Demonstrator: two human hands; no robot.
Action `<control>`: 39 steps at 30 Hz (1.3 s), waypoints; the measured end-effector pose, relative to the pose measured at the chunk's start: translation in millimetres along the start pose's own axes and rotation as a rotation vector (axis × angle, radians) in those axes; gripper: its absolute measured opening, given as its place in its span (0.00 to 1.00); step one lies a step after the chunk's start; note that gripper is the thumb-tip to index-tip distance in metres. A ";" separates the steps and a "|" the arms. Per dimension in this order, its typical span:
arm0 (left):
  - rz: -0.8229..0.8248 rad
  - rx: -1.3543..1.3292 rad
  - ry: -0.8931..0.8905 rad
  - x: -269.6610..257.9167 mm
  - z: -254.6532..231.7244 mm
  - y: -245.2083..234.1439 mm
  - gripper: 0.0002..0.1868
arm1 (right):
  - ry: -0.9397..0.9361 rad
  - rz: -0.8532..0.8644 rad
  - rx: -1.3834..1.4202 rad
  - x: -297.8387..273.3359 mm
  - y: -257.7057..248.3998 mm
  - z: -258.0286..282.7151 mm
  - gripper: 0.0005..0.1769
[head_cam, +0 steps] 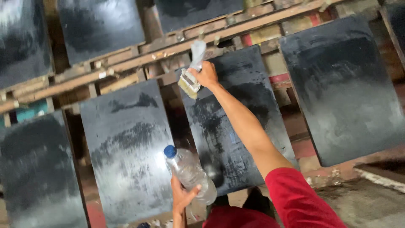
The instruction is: Applying liquid adhesive from a plastic bottle onto wooden boards and spreading it evenly with a wide brush.
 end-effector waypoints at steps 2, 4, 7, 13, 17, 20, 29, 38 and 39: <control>-0.011 -0.024 -0.005 -6.9 18.6 -4.8 0.48 | 0.189 -0.083 0.076 10.0 -14.6 -39.0 0.21; -0.057 -0.100 -0.096 -15.2 38.2 -7.0 0.56 | 0.205 -0.510 0.025 10.8 -59.6 -85.4 0.18; 0.028 -0.130 -0.055 -21.2 56.4 -13.0 0.51 | 0.330 -0.755 -0.203 1.1 -129.4 -191.4 0.23; 0.179 0.038 0.187 6.9 7.2 -0.6 0.44 | 0.261 -0.817 -0.281 -153.5 -182.7 -213.8 0.20; 0.175 -0.178 0.140 16.5 18.8 -0.7 0.56 | 0.272 -0.798 -0.260 -310.7 -190.6 -183.9 0.27; 0.135 -0.230 0.203 23.8 12.3 -0.9 0.57 | 0.264 -0.695 -0.458 -370.5 -210.7 -210.0 0.31; 0.138 -0.185 0.243 12.6 -18.0 -15.4 0.55 | -0.150 -0.561 -0.575 -309.0 -67.2 -5.5 0.19; 0.035 -0.141 0.197 -51.3 5.2 -63.3 0.59 | 0.355 -0.432 0.186 -371.3 -157.4 -99.3 0.12; 0.026 -0.140 0.193 -61.5 9.0 -64.6 0.60 | 0.253 -0.564 -0.117 -377.7 -185.6 -120.5 0.11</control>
Point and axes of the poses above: each hand's wrist, its own x-axis towards the middle knuckle, its own y-axis out of the palm, z = x × y, the point moved 3 cm from there along x, towards the middle knuckle, and after that the axes turned 7 degrees about -x, right-handed, at the moved point
